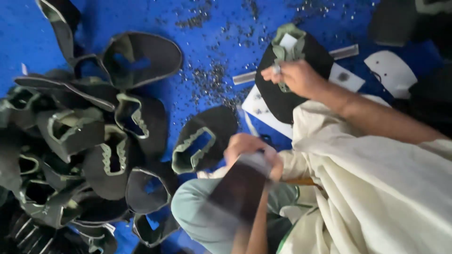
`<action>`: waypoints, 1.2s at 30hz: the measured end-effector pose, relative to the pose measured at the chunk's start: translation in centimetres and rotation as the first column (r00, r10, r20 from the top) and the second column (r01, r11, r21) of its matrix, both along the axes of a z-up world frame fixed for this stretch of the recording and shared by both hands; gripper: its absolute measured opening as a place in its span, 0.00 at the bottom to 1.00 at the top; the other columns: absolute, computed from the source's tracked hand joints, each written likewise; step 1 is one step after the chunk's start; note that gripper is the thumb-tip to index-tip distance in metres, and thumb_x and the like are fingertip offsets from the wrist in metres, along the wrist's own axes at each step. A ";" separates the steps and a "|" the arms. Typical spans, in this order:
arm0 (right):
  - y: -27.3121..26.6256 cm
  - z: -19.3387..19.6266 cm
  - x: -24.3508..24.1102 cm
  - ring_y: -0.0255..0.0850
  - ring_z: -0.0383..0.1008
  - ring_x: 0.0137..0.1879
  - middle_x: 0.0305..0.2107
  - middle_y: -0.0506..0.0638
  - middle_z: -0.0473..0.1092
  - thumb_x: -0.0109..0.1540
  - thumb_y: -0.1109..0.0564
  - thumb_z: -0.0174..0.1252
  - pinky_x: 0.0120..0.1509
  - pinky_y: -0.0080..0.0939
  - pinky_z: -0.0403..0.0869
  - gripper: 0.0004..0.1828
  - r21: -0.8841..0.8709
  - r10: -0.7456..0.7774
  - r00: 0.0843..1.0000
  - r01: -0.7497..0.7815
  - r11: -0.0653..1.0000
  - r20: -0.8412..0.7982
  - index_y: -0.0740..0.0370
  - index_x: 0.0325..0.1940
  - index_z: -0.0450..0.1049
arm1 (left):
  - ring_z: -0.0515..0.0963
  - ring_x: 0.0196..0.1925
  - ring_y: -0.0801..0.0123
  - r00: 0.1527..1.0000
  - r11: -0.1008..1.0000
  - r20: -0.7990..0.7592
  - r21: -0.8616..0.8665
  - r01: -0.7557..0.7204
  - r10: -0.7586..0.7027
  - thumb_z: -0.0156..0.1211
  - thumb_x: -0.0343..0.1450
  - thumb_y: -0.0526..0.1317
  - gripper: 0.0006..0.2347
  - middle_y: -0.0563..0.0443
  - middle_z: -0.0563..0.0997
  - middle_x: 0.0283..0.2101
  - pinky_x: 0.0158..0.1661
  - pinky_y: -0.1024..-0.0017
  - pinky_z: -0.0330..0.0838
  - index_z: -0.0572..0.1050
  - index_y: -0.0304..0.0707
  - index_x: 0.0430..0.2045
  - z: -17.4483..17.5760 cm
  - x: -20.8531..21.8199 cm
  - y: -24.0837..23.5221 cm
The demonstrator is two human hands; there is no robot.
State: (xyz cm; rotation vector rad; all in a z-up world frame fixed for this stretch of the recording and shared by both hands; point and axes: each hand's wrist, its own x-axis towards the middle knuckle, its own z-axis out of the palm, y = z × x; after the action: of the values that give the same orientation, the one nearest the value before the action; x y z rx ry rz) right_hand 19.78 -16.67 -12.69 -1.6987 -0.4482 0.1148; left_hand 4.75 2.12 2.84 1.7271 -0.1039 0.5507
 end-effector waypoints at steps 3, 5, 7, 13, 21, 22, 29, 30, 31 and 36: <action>-0.2 0.3 -1.4 0.54 0.81 0.44 0.41 0.62 0.79 0.63 0.63 0.55 0.47 0.48 0.79 0.11 -0.439 0.140 0.883 0.081 0.895 0.448 0.70 0.46 0.78 | 0.82 0.30 0.47 0.811 0.906 -0.572 0.398 0.144 0.123 0.76 0.55 0.38 0.20 0.41 0.78 0.29 0.34 0.62 0.74 0.71 0.31 0.34 -5.6 -1.3 0.2; 0.2 -0.1 -0.1 0.50 0.82 0.42 0.38 0.60 0.79 0.66 0.63 0.55 0.47 0.45 0.79 0.08 -0.305 -0.036 0.989 0.079 0.949 0.143 0.71 0.44 0.77 | 0.83 0.31 0.53 0.763 0.931 -0.631 0.347 0.115 0.141 0.74 0.57 0.38 0.18 0.43 0.81 0.29 0.35 0.63 0.77 0.73 0.33 0.35 -3.1 -0.9 -0.2; -0.2 -0.3 2.1 0.46 0.83 0.41 0.34 0.59 0.79 0.68 0.64 0.56 0.46 0.43 0.79 0.07 -0.175 -0.204 0.961 0.172 0.970 -0.188 0.72 0.43 0.76 | 0.85 0.32 0.60 0.728 0.947 -0.675 0.298 0.120 0.120 0.72 0.59 0.38 0.15 0.45 0.83 0.29 0.35 0.64 0.79 0.75 0.34 0.35 0.3 0.7 -0.5; 0.5 0.0 3.2 0.39 0.84 0.45 0.41 0.52 0.79 0.72 0.61 0.49 0.50 0.36 0.82 0.08 0.217 -0.004 0.865 0.130 0.967 -0.501 0.69 0.47 0.72 | 0.74 0.22 0.67 0.963 0.987 -0.246 0.144 -0.078 0.112 0.71 0.59 0.35 0.15 0.48 0.74 0.26 0.27 0.71 0.70 0.69 0.35 0.32 5.4 0.6 -0.5; -0.2 -0.7 1.8 0.56 0.80 0.46 0.37 0.65 0.77 0.67 0.61 0.57 0.46 0.48 0.78 0.08 -0.380 -0.208 0.960 0.265 0.886 0.186 0.71 0.43 0.77 | 0.83 0.27 0.58 0.823 0.908 -0.554 0.398 0.135 0.121 0.74 0.58 0.40 0.15 0.47 0.79 0.25 0.30 0.69 0.74 0.73 0.35 0.30 -3.7 0.5 -0.6; -0.3 -0.5 2.8 0.56 0.80 0.46 0.37 0.65 0.77 0.67 0.61 0.57 0.46 0.48 0.78 0.08 -0.376 -0.220 0.959 0.274 0.885 0.179 0.71 0.43 0.77 | 0.83 0.27 0.58 0.822 0.904 -0.558 0.402 0.148 0.114 0.74 0.58 0.40 0.15 0.47 0.79 0.25 0.30 0.69 0.74 0.73 0.35 0.30 -1.2 0.6 -0.6; -0.2 0.3 4.4 0.45 0.84 0.47 0.41 0.57 0.79 0.73 0.61 0.49 0.49 0.39 0.82 0.08 0.156 -0.117 0.908 0.194 0.969 -0.403 0.69 0.45 0.71 | 0.76 0.22 0.66 0.947 0.968 -0.307 0.251 -0.017 0.096 0.70 0.58 0.37 0.13 0.50 0.75 0.23 0.29 0.70 0.74 0.70 0.35 0.27 5.8 1.7 -0.9; 0.0 0.5 4.0 0.46 0.84 0.48 0.42 0.58 0.79 0.73 0.62 0.51 0.50 0.40 0.82 0.08 0.074 -0.167 0.951 0.192 0.979 -0.260 0.72 0.45 0.72 | 0.75 0.23 0.66 0.966 0.968 -0.244 0.250 -0.024 0.087 0.69 0.59 0.37 0.12 0.50 0.75 0.24 0.29 0.70 0.73 0.70 0.36 0.28 4.7 2.2 -0.9; -0.3 1.1 3.9 0.46 0.84 0.48 0.42 0.58 0.79 0.73 0.62 0.51 0.50 0.40 0.82 0.08 0.075 -0.165 0.954 0.189 0.979 -0.249 0.72 0.45 0.72 | 0.75 0.23 0.66 0.968 0.968 -0.233 0.249 -0.029 0.089 0.69 0.59 0.37 0.12 0.50 0.75 0.24 0.29 0.70 0.73 0.70 0.36 0.28 1.8 2.7 -1.1; -0.8 0.6 3.2 0.56 0.80 0.46 0.42 0.65 0.77 0.64 0.67 0.55 0.47 0.48 0.79 0.13 -0.354 -0.002 0.863 0.208 0.912 0.505 0.72 0.53 0.74 | 0.80 0.25 0.74 0.792 0.909 -0.582 0.408 0.086 0.186 0.74 0.56 0.37 0.16 0.47 0.79 0.24 0.30 0.70 0.72 0.74 0.34 0.32 -5.1 1.9 -0.6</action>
State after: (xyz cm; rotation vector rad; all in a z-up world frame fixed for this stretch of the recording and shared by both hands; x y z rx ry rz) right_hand 22.94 -17.44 -12.09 -2.1587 -0.7486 -0.3493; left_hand 6.68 1.52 -2.26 2.2585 0.3160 -0.0334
